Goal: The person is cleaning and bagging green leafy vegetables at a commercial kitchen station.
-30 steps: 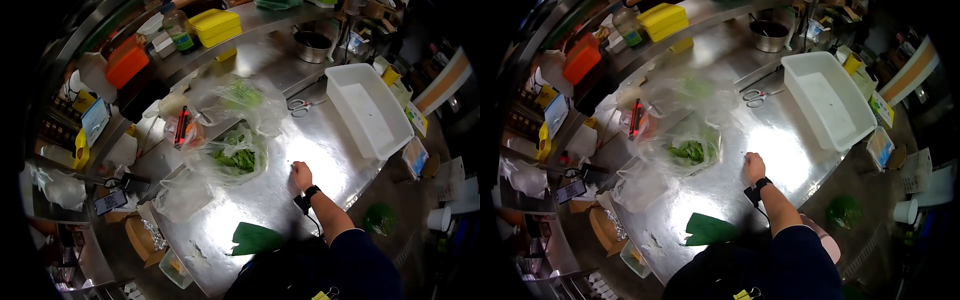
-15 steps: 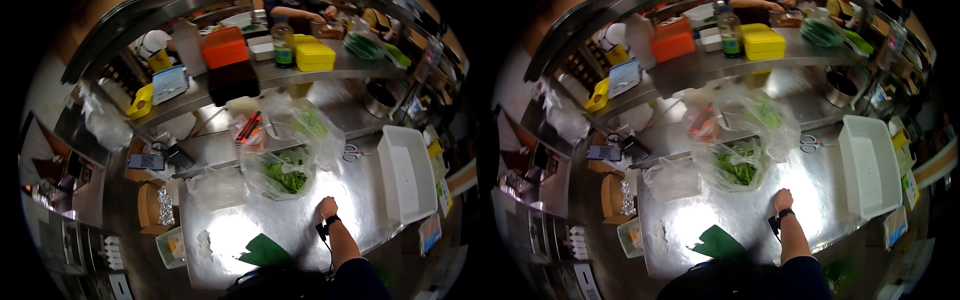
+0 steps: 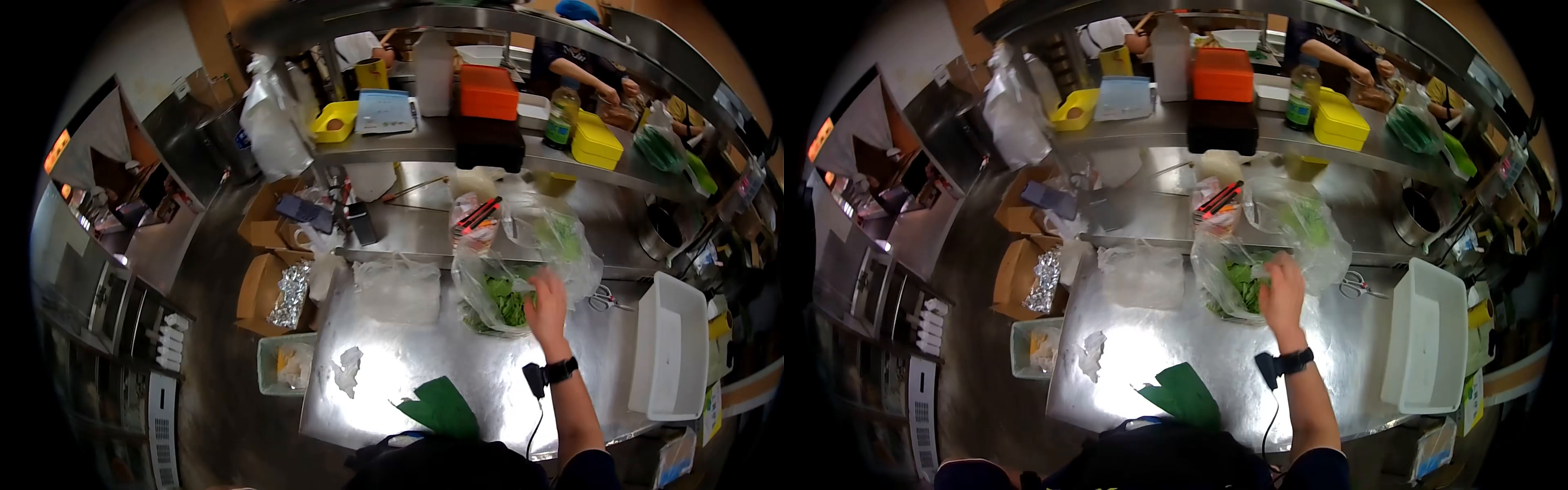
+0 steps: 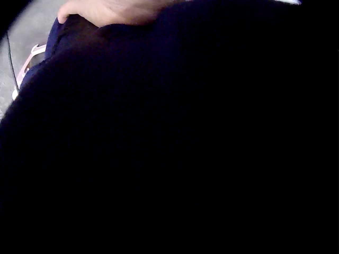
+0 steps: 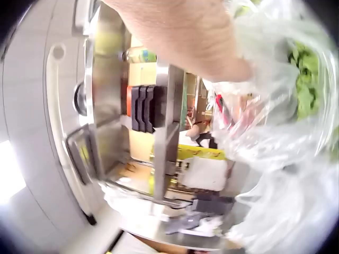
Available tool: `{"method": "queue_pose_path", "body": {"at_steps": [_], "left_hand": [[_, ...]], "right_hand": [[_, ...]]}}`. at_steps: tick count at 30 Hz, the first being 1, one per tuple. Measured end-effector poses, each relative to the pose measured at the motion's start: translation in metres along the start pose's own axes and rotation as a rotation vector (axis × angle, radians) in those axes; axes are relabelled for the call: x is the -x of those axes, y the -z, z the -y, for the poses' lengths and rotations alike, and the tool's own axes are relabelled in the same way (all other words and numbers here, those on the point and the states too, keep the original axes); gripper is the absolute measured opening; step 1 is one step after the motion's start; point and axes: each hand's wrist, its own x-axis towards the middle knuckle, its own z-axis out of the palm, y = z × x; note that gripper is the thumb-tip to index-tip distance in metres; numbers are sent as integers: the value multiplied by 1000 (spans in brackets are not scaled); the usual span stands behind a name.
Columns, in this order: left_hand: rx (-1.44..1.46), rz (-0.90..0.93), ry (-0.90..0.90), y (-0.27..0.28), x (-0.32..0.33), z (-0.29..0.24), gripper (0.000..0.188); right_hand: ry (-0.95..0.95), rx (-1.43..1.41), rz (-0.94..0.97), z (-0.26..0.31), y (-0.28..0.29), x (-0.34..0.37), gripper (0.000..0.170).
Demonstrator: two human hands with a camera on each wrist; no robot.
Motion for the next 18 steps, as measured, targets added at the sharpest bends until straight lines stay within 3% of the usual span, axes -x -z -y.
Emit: {"method": "queue_pose_path", "body": {"at_steps": [2,3,5,7,8,9,12,15,18], "left_hand": [[36,3,-6,8,5,12,56],[60,3,-6,11,7,17,56],[107,9,15,19,12,30,57],[142,19,37,23,17,39,57],[157,24,49,27,20,43,57],[173,36,59,30,23,47,57],[209,64,90,39,36,54,58],[220,101,137,49,44,62,59],[213,141,233,67,50,72,59]], "right_hand": [[93,624,45,6,0,-5,31],[119,607,46,7,-6,-2,31],[-29,140,298,8,-10,50,43],[-411,-176,769,4,-25,118,40],[-381,-205,894,13,-30,146,40],[-222,-181,936,20,-35,175,40],[48,-187,1062,41,-48,239,60],[15,4,1178,73,-50,257,66],[13,30,1101,69,-61,282,68]]}}
